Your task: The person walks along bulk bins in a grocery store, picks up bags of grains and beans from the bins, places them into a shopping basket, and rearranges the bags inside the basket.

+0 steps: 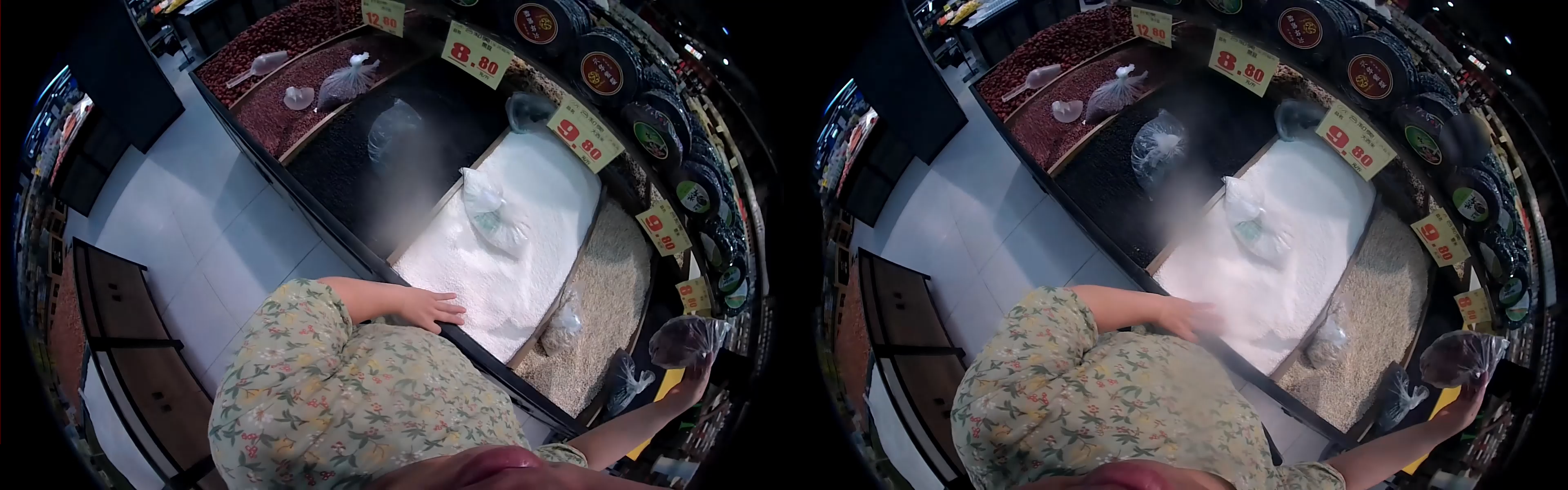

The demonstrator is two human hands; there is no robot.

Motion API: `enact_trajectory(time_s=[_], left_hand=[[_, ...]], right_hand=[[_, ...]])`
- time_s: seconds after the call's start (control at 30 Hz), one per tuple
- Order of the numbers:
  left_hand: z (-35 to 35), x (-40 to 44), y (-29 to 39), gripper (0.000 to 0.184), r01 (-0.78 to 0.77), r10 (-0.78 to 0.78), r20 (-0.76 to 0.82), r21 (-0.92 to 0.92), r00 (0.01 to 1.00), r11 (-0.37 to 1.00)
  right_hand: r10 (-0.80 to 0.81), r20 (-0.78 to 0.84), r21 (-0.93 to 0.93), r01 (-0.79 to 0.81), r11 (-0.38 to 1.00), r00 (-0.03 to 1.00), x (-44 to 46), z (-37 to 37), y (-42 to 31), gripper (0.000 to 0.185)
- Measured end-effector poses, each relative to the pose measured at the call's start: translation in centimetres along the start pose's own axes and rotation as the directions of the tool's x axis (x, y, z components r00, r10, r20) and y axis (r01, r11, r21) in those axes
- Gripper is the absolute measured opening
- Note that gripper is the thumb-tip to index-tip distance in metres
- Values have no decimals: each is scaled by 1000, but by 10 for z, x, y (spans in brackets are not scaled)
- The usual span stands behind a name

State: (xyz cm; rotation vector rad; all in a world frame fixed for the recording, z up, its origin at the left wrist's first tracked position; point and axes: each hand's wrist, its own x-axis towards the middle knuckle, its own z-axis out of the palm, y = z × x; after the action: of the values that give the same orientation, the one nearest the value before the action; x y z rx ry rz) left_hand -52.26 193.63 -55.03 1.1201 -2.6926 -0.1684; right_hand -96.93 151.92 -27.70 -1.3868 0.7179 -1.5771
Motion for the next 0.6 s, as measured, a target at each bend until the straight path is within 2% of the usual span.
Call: enact_trajectory(time_s=[0.07,0.1,0.17,0.2,0.23,0.27,0.3,0.33,0.37,0.4,0.43,0.47,0.5,0.53,0.6], left_hand=[[18,0,-3,13,-48,35,-229,-50,973,998],[25,0,-4,13,-51,41,-234,-39,971,998],[37,2,-6,15,71,-97,-186,-141,978,987],[43,3,-7,16,60,-58,-282,-5,958,998],[31,2,-7,16,62,-57,-290,9,955,998],[7,2,4,25,167,-173,-165,-45,971,985],[-19,-1,21,47,279,-283,-31,-90,959,956],[-66,-14,35,26,148,-139,-98,88,985,985],[-77,-26,44,26,161,-152,-97,91,984,983],[-84,-39,50,18,287,-304,-296,-101,905,953],[-92,-50,57,10,357,-465,-450,-307,763,882],[-111,-65,60,13,395,-564,-368,-441,739,806],[-113,-84,62,17,447,-733,-244,-658,635,606],[-111,-103,63,17,457,-739,-243,-654,628,603],[-95,-143,60,27,251,-708,-574,-676,411,693]], right_hand=[[74,174,126,-97,987,982,-23,16,-17,45],[61,175,130,-85,988,983,-37,29,-24,45],[140,488,250,-292,923,861,-70,63,-38,45],[200,548,235,-379,895,812,-86,86,-43,42],[357,545,141,-503,853,758,-110,122,-61,40],[290,637,143,-479,866,714,-139,158,-72,38],[225,720,146,-460,876,657,-169,192,-77,35],[100,771,215,-404,889,629,-196,221,-75,34],[-28,806,290,-355,889,591,-222,249,-73,32],[-37,843,266,-357,895,537,-248,279,-78,34],[-46,875,244,-356,902,482,-272,308,-83,36],[-51,909,217,-365,906,414,-292,335,-87,40],[-56,937,190,-370,909,344,-311,360,-89,43],[-46,947,173,-382,908,318,-333,384,-90,44],[-44,970,147,-431,890,239,-373,427,-84,43]])
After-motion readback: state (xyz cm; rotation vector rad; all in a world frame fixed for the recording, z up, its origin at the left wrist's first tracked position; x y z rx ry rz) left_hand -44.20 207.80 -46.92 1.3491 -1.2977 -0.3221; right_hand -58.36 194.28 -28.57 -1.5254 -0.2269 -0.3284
